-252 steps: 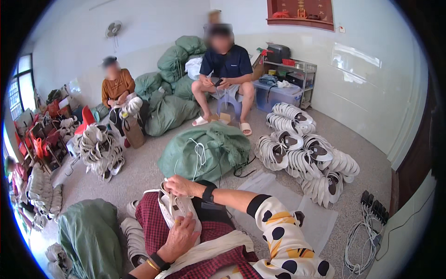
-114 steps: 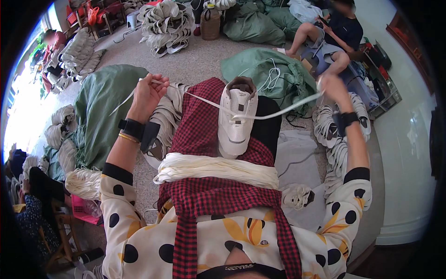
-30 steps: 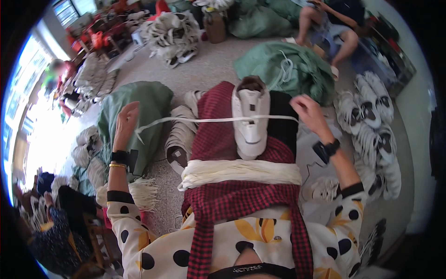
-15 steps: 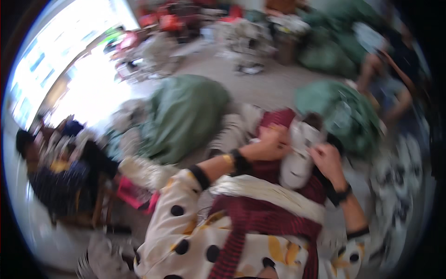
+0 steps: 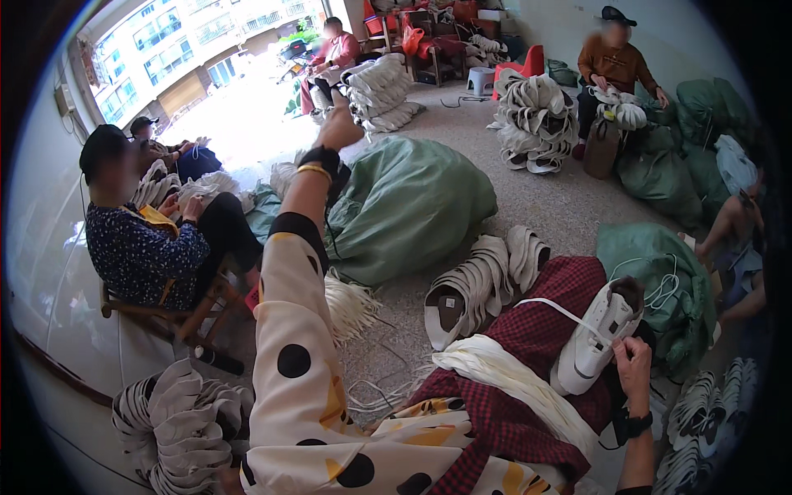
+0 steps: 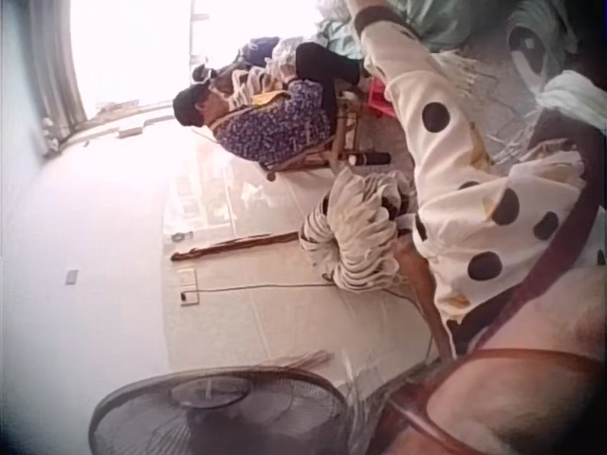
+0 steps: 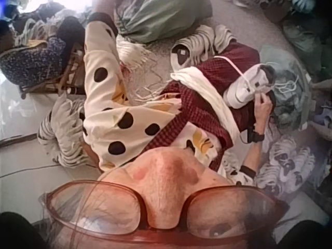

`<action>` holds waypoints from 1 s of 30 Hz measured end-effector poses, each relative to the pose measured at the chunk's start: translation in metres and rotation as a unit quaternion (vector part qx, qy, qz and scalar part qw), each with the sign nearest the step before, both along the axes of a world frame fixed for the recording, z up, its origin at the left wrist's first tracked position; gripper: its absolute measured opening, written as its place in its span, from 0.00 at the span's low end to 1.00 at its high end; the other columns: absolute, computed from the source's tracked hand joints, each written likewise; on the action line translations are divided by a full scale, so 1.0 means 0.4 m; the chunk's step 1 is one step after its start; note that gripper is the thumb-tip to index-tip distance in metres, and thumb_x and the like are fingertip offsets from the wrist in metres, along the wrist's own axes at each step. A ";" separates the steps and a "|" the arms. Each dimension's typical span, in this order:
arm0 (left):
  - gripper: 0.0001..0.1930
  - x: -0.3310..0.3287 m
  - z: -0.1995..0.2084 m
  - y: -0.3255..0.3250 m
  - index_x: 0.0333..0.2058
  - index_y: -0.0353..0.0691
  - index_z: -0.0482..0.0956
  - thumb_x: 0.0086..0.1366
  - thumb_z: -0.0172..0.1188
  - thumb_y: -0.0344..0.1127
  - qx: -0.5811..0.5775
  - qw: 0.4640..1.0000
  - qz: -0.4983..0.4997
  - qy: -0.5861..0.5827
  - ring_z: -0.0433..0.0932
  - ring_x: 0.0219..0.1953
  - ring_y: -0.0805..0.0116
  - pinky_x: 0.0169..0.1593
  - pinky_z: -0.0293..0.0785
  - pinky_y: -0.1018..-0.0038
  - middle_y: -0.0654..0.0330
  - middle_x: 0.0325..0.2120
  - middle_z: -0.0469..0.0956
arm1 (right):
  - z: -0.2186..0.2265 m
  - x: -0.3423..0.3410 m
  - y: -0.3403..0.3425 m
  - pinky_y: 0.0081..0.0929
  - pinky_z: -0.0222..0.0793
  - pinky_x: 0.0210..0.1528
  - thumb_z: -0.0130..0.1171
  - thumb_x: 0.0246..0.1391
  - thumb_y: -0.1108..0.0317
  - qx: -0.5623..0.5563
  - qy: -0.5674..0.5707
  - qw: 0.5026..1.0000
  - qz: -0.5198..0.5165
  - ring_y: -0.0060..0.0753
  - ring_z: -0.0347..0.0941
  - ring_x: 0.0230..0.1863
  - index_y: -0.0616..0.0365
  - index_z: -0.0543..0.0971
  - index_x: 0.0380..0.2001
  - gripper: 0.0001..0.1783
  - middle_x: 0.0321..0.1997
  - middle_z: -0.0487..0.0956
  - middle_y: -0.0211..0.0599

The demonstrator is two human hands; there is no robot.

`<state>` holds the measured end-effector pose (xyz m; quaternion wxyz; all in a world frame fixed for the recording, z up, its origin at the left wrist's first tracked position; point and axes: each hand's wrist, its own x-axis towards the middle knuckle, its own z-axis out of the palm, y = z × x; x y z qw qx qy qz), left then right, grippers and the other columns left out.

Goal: Lace and knot the shoelaces on white athletic shoes.

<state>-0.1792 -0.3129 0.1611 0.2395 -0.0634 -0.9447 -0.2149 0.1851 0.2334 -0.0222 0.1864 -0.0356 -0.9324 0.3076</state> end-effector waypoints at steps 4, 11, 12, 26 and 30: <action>0.64 0.015 0.038 0.023 0.68 0.25 0.32 0.41 0.72 0.32 0.009 1.000 0.004 -0.001 0.69 0.60 0.45 0.59 0.69 0.68 0.31 0.57 0.67 | 0.011 -0.001 -0.011 0.38 0.56 0.28 0.58 0.57 0.55 -0.002 0.018 1.000 0.016 0.40 0.61 0.24 0.67 0.68 0.16 0.26 0.16 0.67 0.45; 0.62 -0.053 0.025 0.079 0.67 0.26 0.26 0.44 0.68 0.28 0.016 0.992 -0.034 0.119 0.81 0.33 0.58 0.39 0.77 0.68 0.50 0.30 0.80 | 0.015 0.018 -0.021 0.38 0.58 0.30 0.58 0.57 0.56 -0.026 -0.017 1.000 0.003 0.41 0.65 0.25 0.67 0.70 0.17 0.25 0.18 0.68 0.45; 0.62 -0.029 0.045 0.105 0.67 0.25 0.28 0.44 0.69 0.29 0.035 0.993 -0.046 0.107 0.81 0.32 0.58 0.39 0.77 0.67 0.51 0.30 0.81 | 0.008 0.016 -0.020 0.38 0.59 0.30 0.58 0.57 0.56 -0.018 -0.016 1.000 -0.003 0.42 0.65 0.26 0.67 0.71 0.18 0.24 0.18 0.69 0.45; 0.42 -0.204 0.092 0.152 0.60 0.21 0.59 0.49 0.63 0.37 0.078 0.878 -0.424 0.210 0.69 0.58 0.48 0.65 0.62 0.64 0.34 0.54 0.69 | -0.058 0.122 0.065 0.38 0.65 0.34 0.61 0.54 0.64 -0.021 0.050 0.998 -0.021 0.44 0.70 0.29 0.62 0.77 0.24 0.12 0.25 0.73 0.43; 0.41 -0.170 -0.016 0.990 0.60 0.21 0.60 0.49 0.63 0.37 0.199 0.751 -0.617 0.122 0.69 0.59 0.48 0.65 0.62 0.64 0.34 0.54 0.69 | -0.082 -0.078 -0.033 0.40 0.62 0.30 0.57 0.53 0.62 0.124 0.157 0.966 0.163 0.43 0.68 0.25 0.57 0.75 0.22 0.11 0.20 0.69 0.41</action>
